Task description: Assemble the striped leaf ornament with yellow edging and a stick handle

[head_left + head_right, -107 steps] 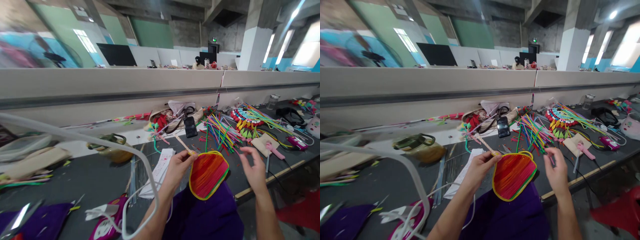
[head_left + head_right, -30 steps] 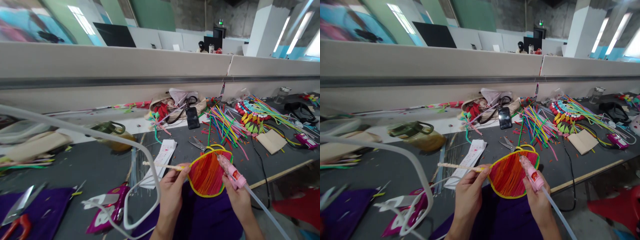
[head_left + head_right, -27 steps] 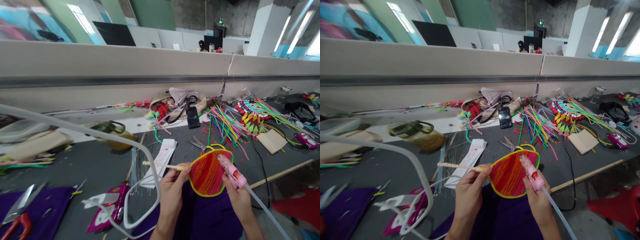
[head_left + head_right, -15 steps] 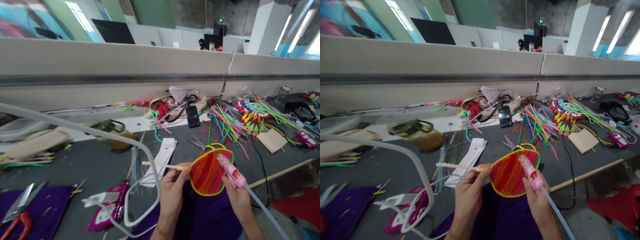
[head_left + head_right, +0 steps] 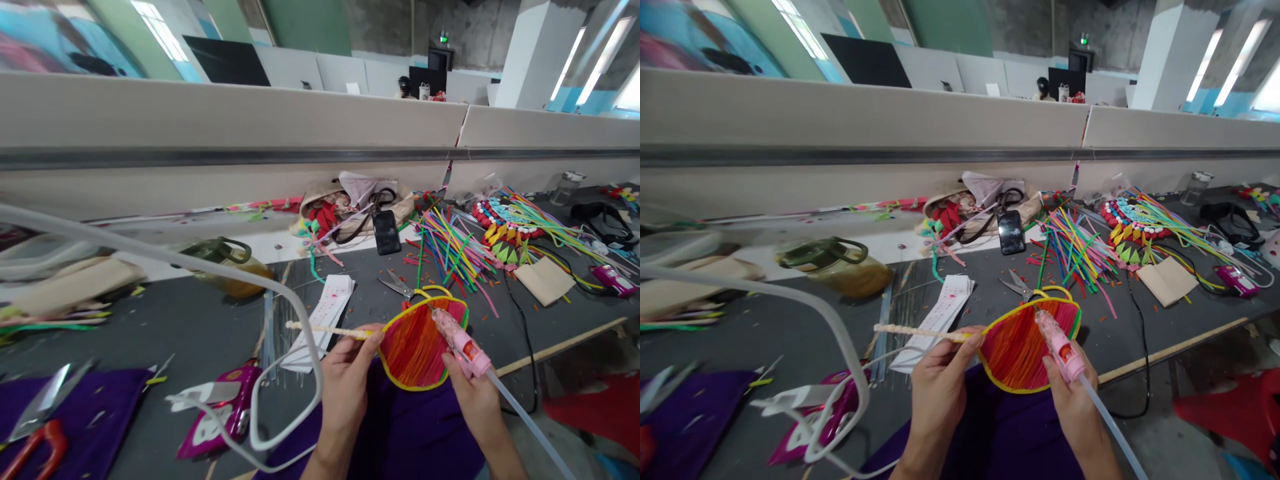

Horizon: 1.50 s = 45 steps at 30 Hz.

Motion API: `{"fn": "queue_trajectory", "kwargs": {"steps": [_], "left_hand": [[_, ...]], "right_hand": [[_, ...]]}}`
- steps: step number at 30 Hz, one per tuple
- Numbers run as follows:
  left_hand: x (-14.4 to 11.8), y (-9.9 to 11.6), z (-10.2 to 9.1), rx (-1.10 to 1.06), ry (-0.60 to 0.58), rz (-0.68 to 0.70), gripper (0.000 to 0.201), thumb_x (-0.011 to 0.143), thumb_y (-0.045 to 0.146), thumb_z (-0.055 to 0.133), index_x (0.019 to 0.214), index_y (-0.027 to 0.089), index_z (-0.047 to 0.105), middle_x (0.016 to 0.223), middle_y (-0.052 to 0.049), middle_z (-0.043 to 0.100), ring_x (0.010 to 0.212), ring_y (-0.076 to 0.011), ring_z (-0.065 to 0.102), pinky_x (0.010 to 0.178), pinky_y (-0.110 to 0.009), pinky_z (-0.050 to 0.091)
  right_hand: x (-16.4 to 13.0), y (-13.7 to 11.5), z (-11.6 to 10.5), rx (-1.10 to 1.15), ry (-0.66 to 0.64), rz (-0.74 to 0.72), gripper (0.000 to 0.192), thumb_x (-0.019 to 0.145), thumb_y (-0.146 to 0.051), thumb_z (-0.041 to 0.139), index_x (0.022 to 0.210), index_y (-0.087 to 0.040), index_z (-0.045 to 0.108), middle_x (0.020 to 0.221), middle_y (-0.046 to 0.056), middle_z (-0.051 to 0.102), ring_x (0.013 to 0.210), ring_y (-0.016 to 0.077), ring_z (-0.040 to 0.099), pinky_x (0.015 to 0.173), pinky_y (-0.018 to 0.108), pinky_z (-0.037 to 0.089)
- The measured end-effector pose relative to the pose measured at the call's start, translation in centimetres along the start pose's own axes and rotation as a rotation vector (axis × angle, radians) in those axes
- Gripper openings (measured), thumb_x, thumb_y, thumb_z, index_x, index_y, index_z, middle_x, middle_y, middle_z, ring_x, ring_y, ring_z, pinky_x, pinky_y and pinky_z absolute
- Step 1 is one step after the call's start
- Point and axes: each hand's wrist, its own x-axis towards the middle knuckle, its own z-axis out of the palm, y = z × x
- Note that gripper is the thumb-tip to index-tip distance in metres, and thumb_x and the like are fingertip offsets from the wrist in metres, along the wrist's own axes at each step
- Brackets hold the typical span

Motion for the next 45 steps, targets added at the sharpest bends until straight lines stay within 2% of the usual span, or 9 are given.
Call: {"fn": "queue_trajectory", "kwargs": {"steps": [10, 17, 22, 26, 32, 40, 45], "left_hand": [[0.0, 0.0, 0.0, -0.016, -0.012, 0.005, 0.015, 0.069, 0.031, 0.081, 0.076, 0.017, 0.077, 0.080, -0.004, 0.075, 0.076, -0.0165, 0.067, 0.073, -0.023, 0.054], [0.0, 0.1, 0.0, 0.010, 0.000, 0.008, 0.018, 0.068, 0.031, 0.080, 0.076, 0.016, 0.076, 0.080, -0.006, 0.075, 0.075, -0.0178, 0.066, 0.071, -0.025, 0.055], [-0.1, 0.0, 0.0, 0.004, -0.001, 0.005, 0.017, 0.068, 0.031, 0.080, 0.076, 0.016, 0.076, 0.080, -0.006, 0.074, 0.076, -0.0181, 0.066, 0.071, -0.025, 0.055], [-0.1, 0.1, 0.1, 0.004, 0.004, 0.006, 0.018, 0.067, 0.031, 0.080, 0.075, 0.016, 0.076, 0.080, -0.006, 0.074, 0.075, -0.0185, 0.067, 0.071, -0.026, 0.055], [0.0, -0.1, 0.0, -0.007, -0.008, 0.016, 0.016, 0.068, 0.030, 0.081, 0.075, 0.017, 0.076, 0.080, -0.005, 0.075, 0.075, -0.0175, 0.067, 0.072, -0.025, 0.055], [0.0, -0.4, -0.2, -0.008, -0.008, 0.017, 0.017, 0.069, 0.031, 0.080, 0.076, 0.016, 0.075, 0.081, -0.006, 0.075, 0.075, -0.0183, 0.067, 0.072, -0.026, 0.055], [0.0, -0.2, 0.0, -0.002, 0.006, 0.017, 0.017, 0.067, 0.031, 0.081, 0.075, 0.017, 0.075, 0.080, -0.006, 0.075, 0.073, -0.0183, 0.067, 0.071, -0.027, 0.056]], "right_hand": [[-0.2, -0.3, 0.0, -0.002, 0.002, -0.005, 0.032, 0.086, -0.043, 0.064, 0.105, -0.018, 0.073, 0.096, 0.009, 0.076, 0.091, 0.0254, 0.072, 0.085, 0.035, 0.058], [-0.3, -0.5, 0.1, -0.007, 0.020, -0.023, 0.037, 0.085, -0.043, 0.066, 0.110, -0.017, 0.072, 0.103, 0.012, 0.075, 0.104, 0.0281, 0.069, 0.092, 0.037, 0.056], [-0.3, -0.8, 0.0, -0.010, -0.043, -0.023, 0.038, 0.089, -0.041, 0.061, 0.118, -0.018, 0.069, 0.115, 0.011, 0.072, 0.109, 0.0265, 0.067, 0.097, 0.037, 0.053], [-0.2, -1.0, 0.1, -0.001, -0.031, -0.026, 0.037, 0.088, -0.043, 0.063, 0.115, -0.020, 0.070, 0.110, 0.011, 0.074, 0.105, 0.0264, 0.069, 0.094, 0.036, 0.055], [-0.3, -0.6, 0.2, 0.007, -0.034, -0.023, 0.038, 0.090, -0.041, 0.060, 0.119, -0.018, 0.068, 0.117, 0.012, 0.071, 0.113, 0.0274, 0.065, 0.099, 0.038, 0.052], [0.0, -1.8, 0.1, 0.029, -0.027, -0.075, 0.038, 0.087, -0.043, 0.063, 0.117, -0.019, 0.070, 0.107, 0.011, 0.075, 0.102, 0.0270, 0.070, 0.092, 0.037, 0.057], [0.1, -2.1, 0.3, 0.042, -0.027, -0.024, 0.040, 0.086, -0.048, 0.062, 0.114, -0.019, 0.072, 0.100, 0.010, 0.076, 0.102, 0.0275, 0.070, 0.092, 0.038, 0.057]]}}
